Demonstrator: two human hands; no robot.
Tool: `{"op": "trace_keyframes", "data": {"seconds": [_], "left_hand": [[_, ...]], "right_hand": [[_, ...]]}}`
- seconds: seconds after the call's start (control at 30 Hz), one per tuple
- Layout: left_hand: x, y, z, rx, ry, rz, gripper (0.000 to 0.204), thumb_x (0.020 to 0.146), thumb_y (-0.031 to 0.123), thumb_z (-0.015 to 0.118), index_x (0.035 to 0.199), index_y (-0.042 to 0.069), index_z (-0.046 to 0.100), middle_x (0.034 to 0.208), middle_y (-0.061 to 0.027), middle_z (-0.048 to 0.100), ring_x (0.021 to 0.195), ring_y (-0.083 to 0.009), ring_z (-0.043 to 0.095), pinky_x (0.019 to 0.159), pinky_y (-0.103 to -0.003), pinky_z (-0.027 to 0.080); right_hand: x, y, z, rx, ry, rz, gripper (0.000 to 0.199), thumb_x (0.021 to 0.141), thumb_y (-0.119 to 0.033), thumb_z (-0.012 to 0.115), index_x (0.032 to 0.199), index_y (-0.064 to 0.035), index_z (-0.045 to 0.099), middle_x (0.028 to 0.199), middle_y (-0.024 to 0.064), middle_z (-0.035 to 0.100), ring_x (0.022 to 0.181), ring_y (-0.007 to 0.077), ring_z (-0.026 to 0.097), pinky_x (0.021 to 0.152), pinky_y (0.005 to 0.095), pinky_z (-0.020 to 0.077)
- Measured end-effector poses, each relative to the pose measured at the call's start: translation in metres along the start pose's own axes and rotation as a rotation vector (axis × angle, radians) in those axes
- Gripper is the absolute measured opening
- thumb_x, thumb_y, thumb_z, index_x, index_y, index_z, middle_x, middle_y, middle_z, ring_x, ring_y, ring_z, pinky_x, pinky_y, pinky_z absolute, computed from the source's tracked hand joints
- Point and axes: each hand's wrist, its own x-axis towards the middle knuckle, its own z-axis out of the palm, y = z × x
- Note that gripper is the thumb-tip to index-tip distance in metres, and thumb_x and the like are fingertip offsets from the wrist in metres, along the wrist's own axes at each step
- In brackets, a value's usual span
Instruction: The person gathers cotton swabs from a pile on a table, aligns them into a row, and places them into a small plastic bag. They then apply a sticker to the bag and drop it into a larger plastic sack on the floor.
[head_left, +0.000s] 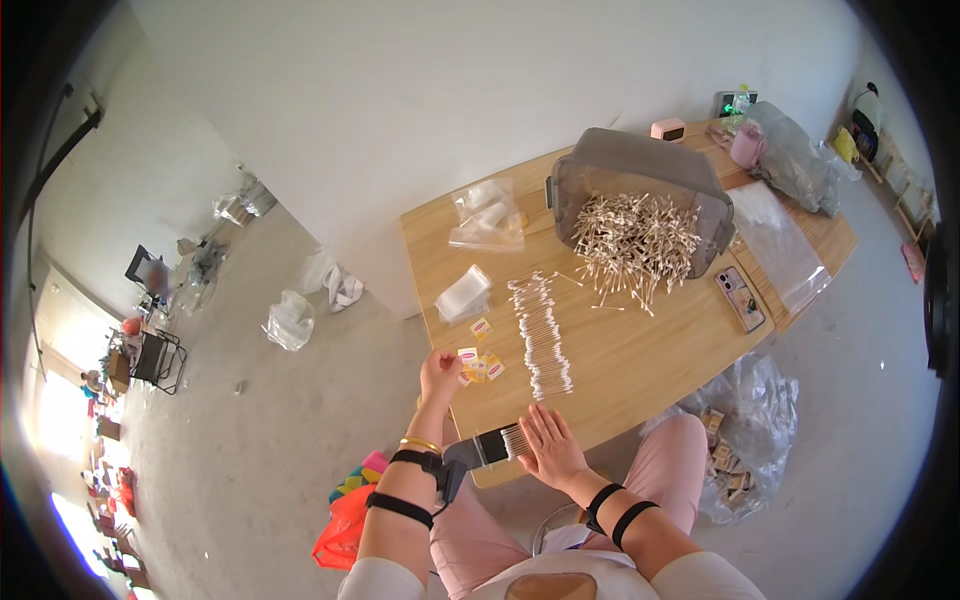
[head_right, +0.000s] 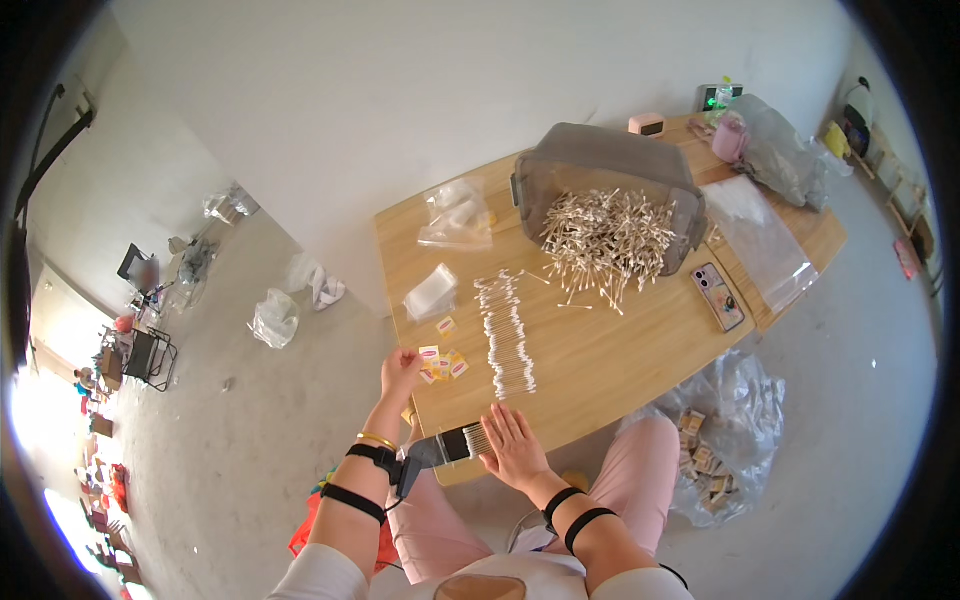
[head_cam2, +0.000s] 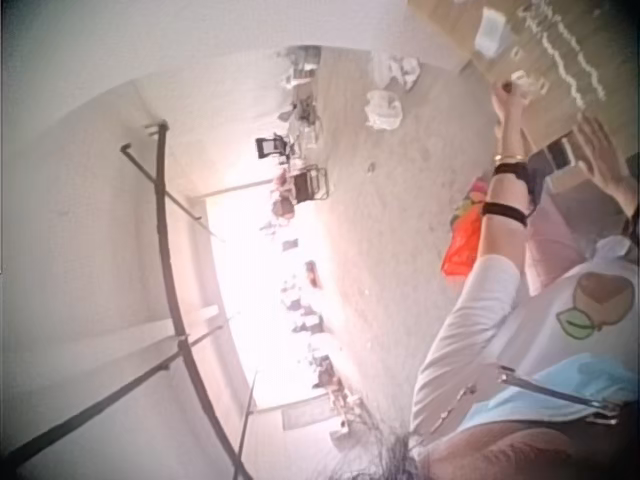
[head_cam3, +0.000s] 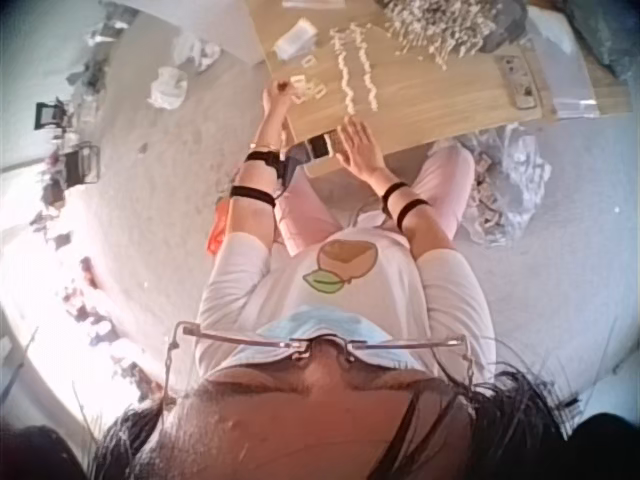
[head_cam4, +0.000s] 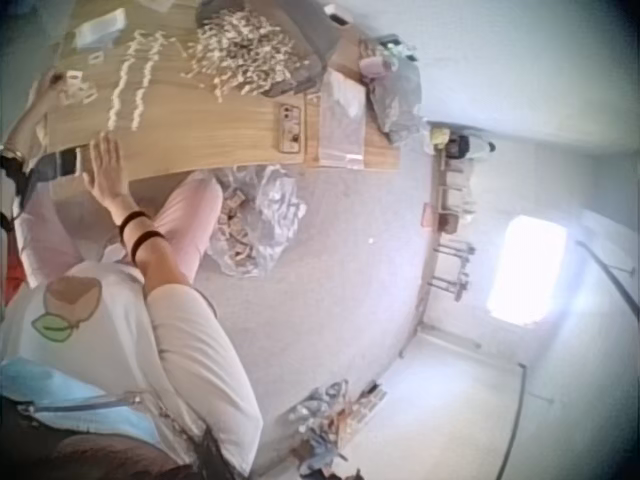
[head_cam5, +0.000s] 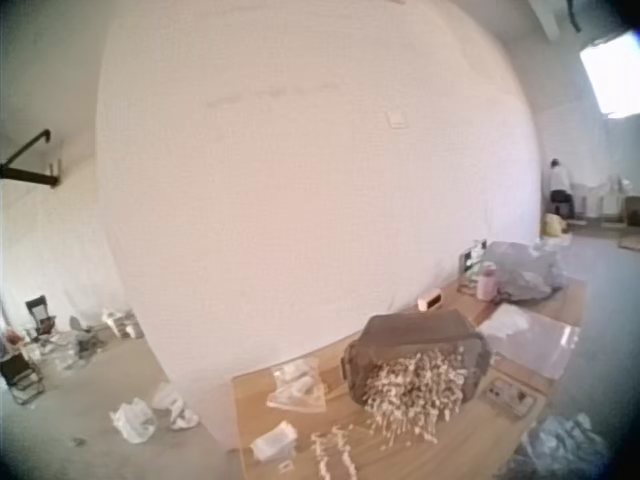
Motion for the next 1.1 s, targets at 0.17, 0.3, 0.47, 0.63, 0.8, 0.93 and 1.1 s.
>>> {"op": "trace_keyframes", "data": {"seconds": [0.17, 0.3, 0.47, 0.63, 0.8, 0.93, 1.1], "left_hand": [[-0.073, -0.022, 0.001, -0.298, -0.320, -0.141, 0.011, 0.086, 0.011, 0.070, 0.093, 0.003, 0.069, 0.083, -0.0048, 0.071, 0.076, -0.0112, 0.067, 0.069, -0.027, 0.054], [-0.120, -0.032, 0.010, -0.120, -0.459, 0.040, 0.011, 0.086, 0.006, 0.069, 0.096, 0.002, 0.069, 0.083, -0.0046, 0.070, 0.075, -0.0106, 0.065, 0.071, -0.024, 0.053], [-0.134, -0.028, 0.021, -0.145, -0.418, -0.028, 0.016, 0.083, 0.006, 0.072, 0.098, 0.003, 0.068, 0.082, -0.0039, 0.070, 0.073, -0.0098, 0.064, 0.069, -0.026, 0.053], [-0.133, -0.029, 0.033, -0.124, -0.342, -0.070, 0.019, 0.081, 0.007, 0.075, 0.097, 0.003, 0.066, 0.081, -0.0051, 0.070, 0.070, -0.0108, 0.064, 0.067, -0.026, 0.053], [-0.138, -0.015, 0.041, 0.007, -0.264, 0.003, 0.023, 0.082, 0.013, 0.076, 0.099, 0.004, 0.064, 0.077, -0.0039, 0.067, 0.068, -0.0126, 0.063, 0.064, -0.028, 0.052], [-0.146, 0.004, 0.035, 0.221, -0.224, 0.048, 0.022, 0.082, 0.023, 0.075, 0.097, 0.010, 0.064, 0.077, -0.0032, 0.065, 0.070, -0.0194, 0.064, 0.063, -0.034, 0.051], [-0.154, 0.002, 0.005, 0.220, -0.002, 0.119, 0.022, 0.084, 0.026, 0.073, 0.093, 0.009, 0.063, 0.072, -0.0043, 0.062, 0.065, -0.0208, 0.061, 0.062, -0.037, 0.049]], "right_hand": [[0.000, 0.003, 0.000, 0.019, 0.055, 0.002, 0.076, 0.092, -0.045, 0.051, 0.150, -0.0013, 0.030, 0.158, 0.0231, 0.024, 0.148, 0.0348, 0.022, 0.121, 0.0476, 0.0165], [-0.001, 0.006, 0.003, 0.021, 0.097, -0.008, 0.074, 0.092, -0.043, 0.054, 0.149, -0.0006, 0.034, 0.157, 0.0231, 0.025, 0.147, 0.0355, 0.023, 0.121, 0.0478, 0.0168], [-0.003, 0.006, 0.007, 0.039, 0.124, -0.013, 0.074, 0.092, -0.043, 0.054, 0.148, -0.0002, 0.034, 0.157, 0.0230, 0.026, 0.147, 0.0357, 0.023, 0.121, 0.0481, 0.0165], [-0.003, 0.003, 0.007, 0.045, 0.110, -0.003, 0.074, 0.092, -0.044, 0.054, 0.148, -0.0007, 0.035, 0.157, 0.0216, 0.027, 0.148, 0.0342, 0.023, 0.121, 0.0472, 0.0167], [-0.003, 0.004, 0.010, 0.061, 0.124, -0.010, 0.074, 0.092, -0.043, 0.055, 0.149, -0.0016, 0.034, 0.157, 0.0216, 0.026, 0.148, 0.0345, 0.022, 0.121, 0.0474, 0.0162], [-0.003, 0.004, 0.006, 0.063, 0.085, -0.017, 0.073, 0.093, -0.043, 0.054, 0.150, -0.0030, 0.033, 0.158, 0.0216, 0.026, 0.148, 0.0348, 0.021, 0.121, 0.0477, 0.0157], [-0.002, 0.004, 0.006, 0.030, 0.076, -0.006, 0.073, 0.093, -0.044, 0.054, 0.150, -0.0048, 0.033, 0.158, 0.0217, 0.024, 0.148, 0.0349, 0.021, 0.121, 0.0482, 0.0151]]}}
